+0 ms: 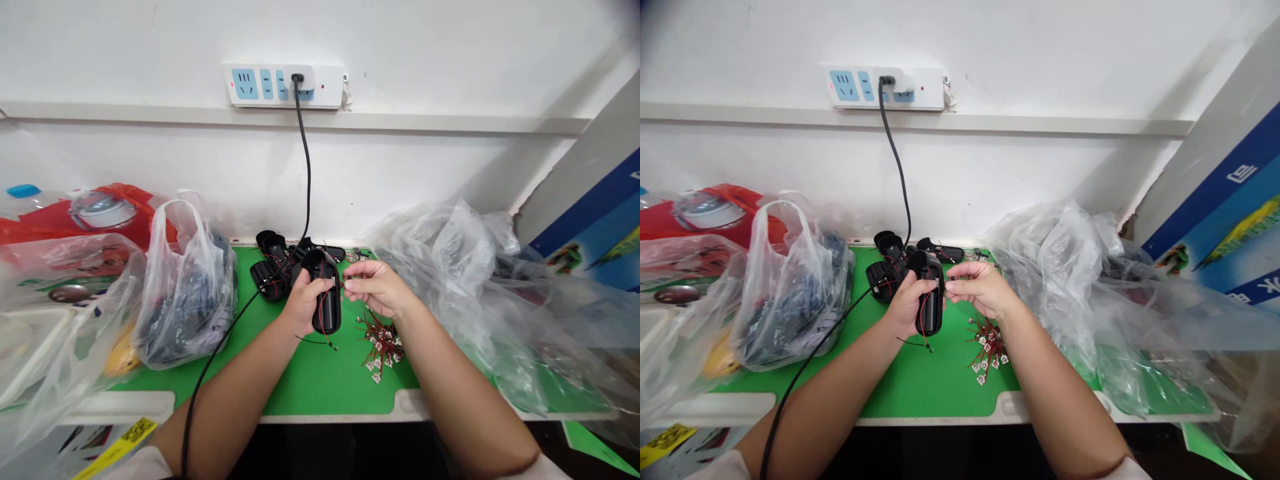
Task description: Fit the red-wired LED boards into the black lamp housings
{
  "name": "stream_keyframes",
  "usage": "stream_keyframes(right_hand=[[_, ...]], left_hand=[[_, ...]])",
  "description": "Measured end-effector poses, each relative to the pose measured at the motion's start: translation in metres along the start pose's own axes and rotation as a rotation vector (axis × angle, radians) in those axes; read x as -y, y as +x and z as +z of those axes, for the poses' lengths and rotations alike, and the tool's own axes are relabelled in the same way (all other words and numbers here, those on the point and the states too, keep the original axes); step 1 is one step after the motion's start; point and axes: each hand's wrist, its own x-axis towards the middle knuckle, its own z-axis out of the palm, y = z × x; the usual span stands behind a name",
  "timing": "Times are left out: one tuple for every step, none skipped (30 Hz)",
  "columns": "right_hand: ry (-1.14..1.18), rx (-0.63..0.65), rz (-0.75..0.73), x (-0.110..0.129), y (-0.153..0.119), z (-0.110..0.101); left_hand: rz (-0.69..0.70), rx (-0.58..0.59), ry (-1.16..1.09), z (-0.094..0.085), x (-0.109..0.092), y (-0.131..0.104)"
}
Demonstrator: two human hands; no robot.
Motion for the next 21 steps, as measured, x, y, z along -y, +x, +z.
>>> stream_keyframes(right_hand=[[0.016, -0.023, 0.012, 0.0000, 0.0002, 0.0003], [0.031, -0.042, 0.019, 0.0001, 0.0003, 0.0006], [0.045, -0.053, 0.024, 0.0003, 0.0003, 0.0009], [0.058, -0.058, 0.029, 0.0006, 0.0003, 0.0012], [0.068, -0.057, 0.034, 0.0009, 0.0003, 0.0014], [0.076, -0.052, 0.041, 0.0013, 0.0003, 0.0013], [0.080, -0.044, 0.049, 0.0017, 0.0003, 0.0011], [0.084, -0.035, 0.054, 0.0020, 0.0005, 0.0007], [0.088, -0.028, 0.056, 0.0020, 0.0007, 0.0002], [0.091, -0.022, 0.056, 0.0018, 0.0010, -0.0004], [0.092, -0.018, 0.056, 0.0014, 0.0014, -0.0011], [0.096, -0.020, 0.054, 0.0007, 0.0019, -0.0016], [0.101, -0.026, 0.054, -0.0002, 0.0025, -0.0021], [0.105, -0.034, 0.056, -0.0010, 0.0031, -0.0023], [0.111, -0.041, 0.058, -0.0018, 0.0036, -0.0024], [0.116, -0.046, 0.055, -0.0024, 0.0041, -0.0024], [0.120, -0.048, 0.047, -0.0028, 0.0045, -0.0021], [0.121, -0.047, 0.039, -0.0029, 0.0047, -0.0018], [0.122, -0.047, 0.031, -0.0028, 0.0048, -0.0014], [0.122, -0.047, 0.025, -0.0025, 0.0048, -0.0010], [0.120, -0.047, 0.025, -0.0022, 0.0047, -0.0006]], left_hand=[[0.000, -0.011, -0.006, 0.0005, -0.0007, -0.0002], [0.002, -0.023, -0.014, 0.0011, -0.0013, -0.0005], [0.005, -0.033, -0.021, 0.0017, -0.0020, -0.0006], [0.011, -0.044, -0.024, 0.0023, -0.0026, -0.0007], [0.018, -0.052, -0.024, 0.0028, -0.0032, -0.0006], [0.027, -0.060, -0.022, 0.0030, -0.0037, -0.0005], [0.036, -0.068, -0.017, 0.0031, -0.0040, -0.0001], [0.045, -0.074, -0.009, 0.0029, -0.0043, 0.0004], [0.054, -0.080, -0.002, 0.0026, -0.0044, 0.0010], [0.063, -0.085, 0.002, 0.0021, -0.0044, 0.0017], [0.071, -0.086, 0.005, 0.0016, -0.0043, 0.0023], [0.077, -0.087, 0.006, 0.0011, -0.0041, 0.0029], [0.082, -0.085, 0.005, 0.0007, -0.0040, 0.0034], [0.086, -0.084, 0.001, 0.0004, -0.0038, 0.0037], [0.088, -0.082, -0.002, 0.0003, -0.0037, 0.0039], [0.089, -0.082, -0.001, 0.0003, -0.0036, 0.0039], [0.089, -0.080, 0.003, 0.0004, -0.0036, 0.0038], [0.087, -0.079, 0.009, 0.0005, -0.0037, 0.0036], [0.083, -0.076, 0.016, 0.0006, -0.0038, 0.0034], [0.081, -0.073, 0.023, 0.0007, -0.0038, 0.0032], [0.080, -0.071, 0.026, 0.0007, -0.0038, 0.0032]])
